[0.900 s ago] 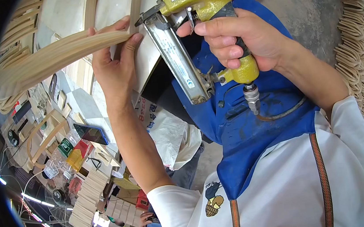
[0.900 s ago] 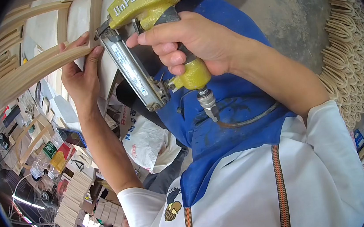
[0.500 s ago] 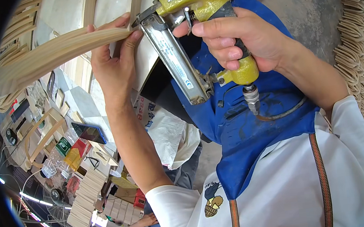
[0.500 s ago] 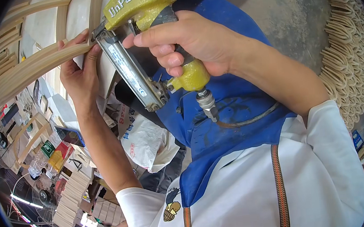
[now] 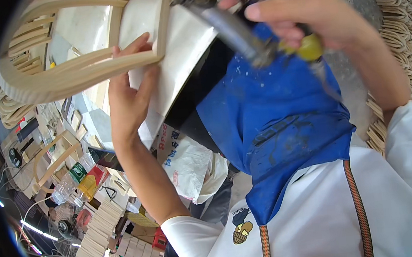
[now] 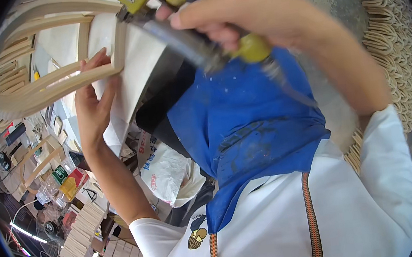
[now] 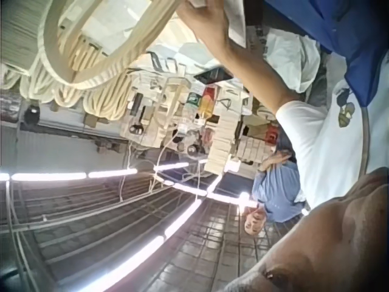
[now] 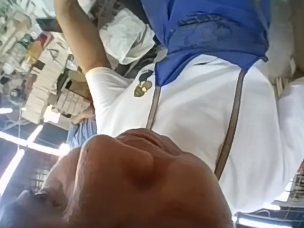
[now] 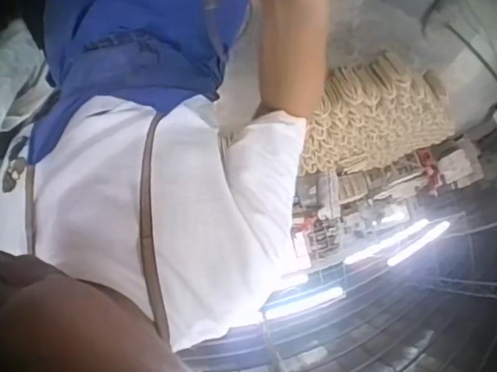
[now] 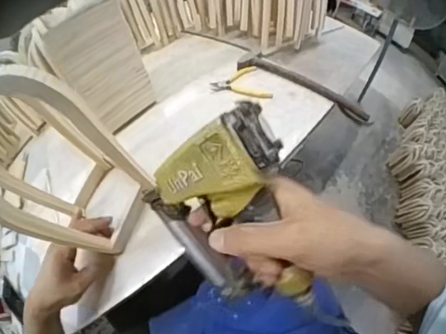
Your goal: Assembling wooden lantern frames using glue, a pneumatic stapler, and a hammer.
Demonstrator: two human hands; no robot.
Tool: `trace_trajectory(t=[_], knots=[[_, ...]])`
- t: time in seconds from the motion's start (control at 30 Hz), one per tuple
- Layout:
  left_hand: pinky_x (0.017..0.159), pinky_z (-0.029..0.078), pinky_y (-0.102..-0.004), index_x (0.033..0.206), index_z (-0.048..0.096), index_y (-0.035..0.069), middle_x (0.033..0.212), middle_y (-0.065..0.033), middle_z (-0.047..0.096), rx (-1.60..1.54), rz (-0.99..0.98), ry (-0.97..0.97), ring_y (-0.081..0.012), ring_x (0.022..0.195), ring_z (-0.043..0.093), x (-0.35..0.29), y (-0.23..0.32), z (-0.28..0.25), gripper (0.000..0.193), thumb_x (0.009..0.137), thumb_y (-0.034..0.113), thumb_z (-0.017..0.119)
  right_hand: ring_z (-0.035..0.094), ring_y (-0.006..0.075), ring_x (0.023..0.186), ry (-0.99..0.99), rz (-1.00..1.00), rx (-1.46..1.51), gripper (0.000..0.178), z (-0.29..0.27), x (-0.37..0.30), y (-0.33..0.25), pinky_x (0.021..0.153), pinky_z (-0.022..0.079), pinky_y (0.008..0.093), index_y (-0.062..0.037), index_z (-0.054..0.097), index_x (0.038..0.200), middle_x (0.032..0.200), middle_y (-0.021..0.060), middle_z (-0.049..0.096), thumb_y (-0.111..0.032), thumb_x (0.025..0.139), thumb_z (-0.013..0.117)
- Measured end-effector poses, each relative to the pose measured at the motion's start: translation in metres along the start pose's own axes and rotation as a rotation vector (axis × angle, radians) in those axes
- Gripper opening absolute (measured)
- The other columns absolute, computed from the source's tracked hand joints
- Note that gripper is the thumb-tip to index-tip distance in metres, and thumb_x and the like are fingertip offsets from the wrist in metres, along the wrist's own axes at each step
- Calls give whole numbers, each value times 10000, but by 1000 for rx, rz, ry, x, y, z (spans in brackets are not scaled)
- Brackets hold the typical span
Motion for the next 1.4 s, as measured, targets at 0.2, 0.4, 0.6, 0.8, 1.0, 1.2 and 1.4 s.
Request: trace_trajectory(t=[0.2,0.4,0.6,0.8,1.0,1.2,1.4], knots=[[1055,499,-344,1422,585,21,1232,-138,691,-454,-197,-18,-210,1090,667,25,8,-14,508,929,-29,692,661,287,816,74,-415,-1259,312,-33,20,-49,707,557,363,-28,588,1082,936,189,670,-273,932,709],[963,526,-276,1410,586,-24,1095,-118,696,-597,-407,-108,-179,1026,656,65,7,1,516,909,-72,699,586,215,474,-170,-1066,-2093,113,-55,60,-37,469,514,316,-25,553,888,593,58,618,-110,950,594],[909,515,-234,1409,615,5,1019,-80,694,-396,-370,-154,-139,959,627,88,11,20,559,871,-84,740,584,171,481,-190,-1092,-2073,100,-49,70,-28,439,487,277,-2,584,858,592,68,607,-79,921,590],[882,506,-226,1398,647,40,1001,-52,695,-321,-345,-139,-117,919,597,87,10,23,584,841,-83,771,581,153,475,-206,-1086,-2070,140,-47,70,-19,418,472,249,63,662,939,604,93,622,-61,897,610],[893,502,-232,1396,657,61,1026,-43,696,-336,-352,-114,-116,923,593,85,11,26,581,845,-89,761,581,148,478,-240,-1040,-2152,252,-46,67,-17,438,483,229,113,688,1072,644,120,652,-27,870,630],[920,499,-244,1381,668,65,1030,-42,690,-344,-318,-117,-125,937,596,85,10,26,560,849,-86,759,586,146,483,-257,-1007,-2123,278,-44,65,-19,452,491,220,120,689,1106,676,122,672,1,861,636],[938,502,-256,1352,686,71,1070,-50,698,-410,-301,-136,-132,943,605,86,5,25,524,853,-68,767,562,135,472,-312,-970,-2068,250,-47,71,-15,442,470,208,101,702,1088,668,109,661,0,870,635]])
Point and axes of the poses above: each hand's wrist, its own x-axis towards the middle knuckle, its own z-axis out of the palm, y = z × x, the point moved 2 cm from there along x, towards the middle knuckle
